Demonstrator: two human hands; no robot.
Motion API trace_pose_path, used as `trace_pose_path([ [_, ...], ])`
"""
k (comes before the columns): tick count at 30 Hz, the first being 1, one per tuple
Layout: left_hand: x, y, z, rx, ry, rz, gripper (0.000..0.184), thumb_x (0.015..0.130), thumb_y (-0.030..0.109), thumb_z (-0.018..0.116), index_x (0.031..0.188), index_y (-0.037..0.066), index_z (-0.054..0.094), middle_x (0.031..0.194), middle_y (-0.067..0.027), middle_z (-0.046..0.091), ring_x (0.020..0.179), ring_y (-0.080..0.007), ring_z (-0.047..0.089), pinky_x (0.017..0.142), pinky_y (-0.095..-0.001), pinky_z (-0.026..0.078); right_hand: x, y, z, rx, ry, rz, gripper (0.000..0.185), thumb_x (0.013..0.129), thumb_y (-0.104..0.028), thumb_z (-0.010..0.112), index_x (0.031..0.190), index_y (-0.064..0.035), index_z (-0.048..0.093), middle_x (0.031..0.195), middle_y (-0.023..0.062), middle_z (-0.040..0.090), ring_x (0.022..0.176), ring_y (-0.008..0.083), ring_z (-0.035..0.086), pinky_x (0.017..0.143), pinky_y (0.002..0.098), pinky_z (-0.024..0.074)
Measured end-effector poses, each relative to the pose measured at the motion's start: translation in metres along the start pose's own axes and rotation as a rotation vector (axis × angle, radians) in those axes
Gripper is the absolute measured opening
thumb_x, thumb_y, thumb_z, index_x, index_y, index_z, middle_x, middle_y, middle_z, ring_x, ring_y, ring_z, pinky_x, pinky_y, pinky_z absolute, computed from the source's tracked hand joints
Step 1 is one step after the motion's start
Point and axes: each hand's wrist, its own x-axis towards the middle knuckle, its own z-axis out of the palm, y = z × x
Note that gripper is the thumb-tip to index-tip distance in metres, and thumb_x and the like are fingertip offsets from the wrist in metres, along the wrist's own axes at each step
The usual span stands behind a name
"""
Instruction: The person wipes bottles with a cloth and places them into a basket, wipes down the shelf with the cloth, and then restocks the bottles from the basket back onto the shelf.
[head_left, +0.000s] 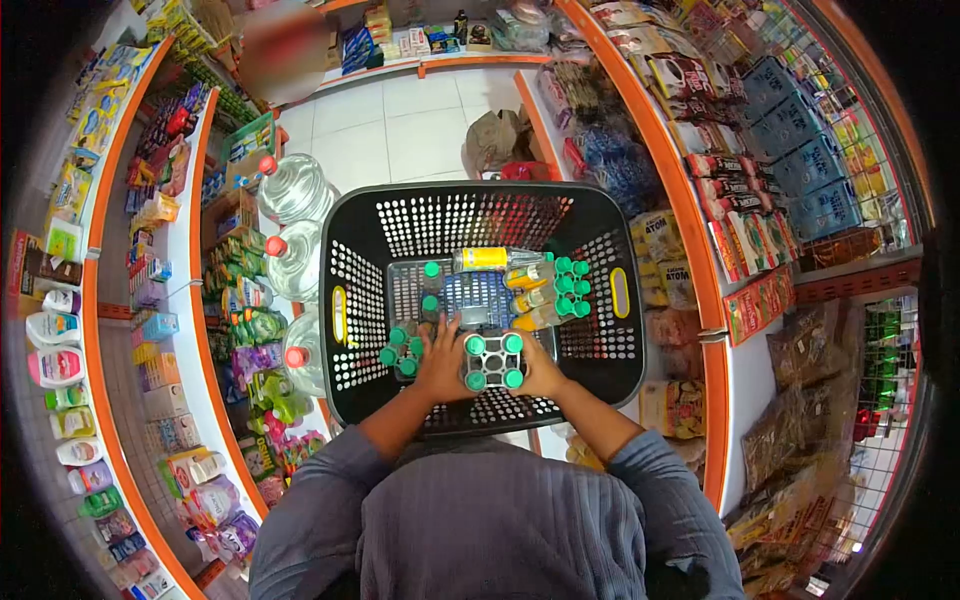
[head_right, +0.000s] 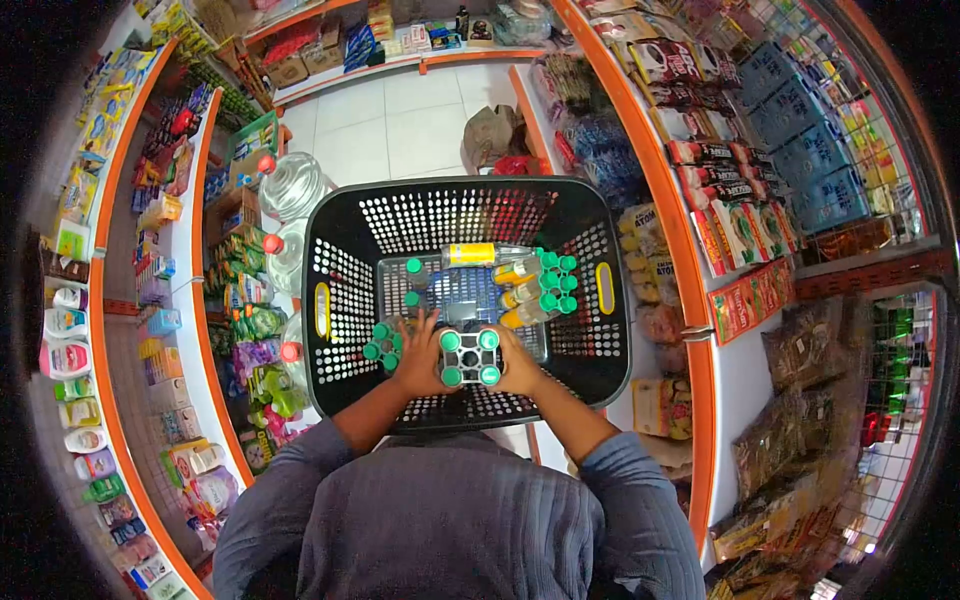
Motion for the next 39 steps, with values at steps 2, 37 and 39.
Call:
trace_pose_path([
  [2, 0.0, 0.004, -0.005, -0.03, 0.014, 0.018, 0.099, 0.048, 0.049, 0.078, 0.129, 0.009, 0.037, 0.146, -0.0175, 0.015, 0.137, -0.0392, 0.003, 0.099, -0.0683, -0.004, -0.001, -0.009, -0.006, 0.018, -0.011, -0.01, 0.091, 0.049, -0.02, 0.077, 0.13, -0.0067, 0.036, 0.125, 0.0178, 0.043, 0.121, 0.0355, 0.039, 0.103, 0.0418, 0.0284],
  [37, -0.082, 0.295, -0.193, -0.922, 0.162, 0.852, 0.089, 0.055, 0.013, 0.075, 0.129, 0.002, 0.026, 0.119, -0.0115, 0.046, 0.112, -0.0227, 0.047, 0.096, -0.0366, 0.037, -0.173, -0.301, -0.128, 0.084, 0.612, -0.462, 0.103, 0.062, -0.021, 0.078, 0.138, -0.0073, 0.011, 0.128, 0.0098, 0.038, 0.121, 0.0223, 0.038, 0.102, 0.0379, 0.0294],
  [39, -0.104, 0.338, -0.209, -0.937, 0.091, 0.922, 0.088, 0.057, 0.012, 0.073, 0.131, 0.002, 0.026, 0.121, -0.0112, 0.045, 0.112, -0.0218, 0.047, 0.097, -0.0362, 0.036, -0.208, -0.334, -0.142, -0.008, 0.691, -0.487, 0.1, 0.064, -0.02, 0.075, 0.139, -0.0084, 0.01, 0.126, 0.0095, 0.04, 0.12, 0.0214, 0.04, 0.102, 0.037, 0.0302],
])
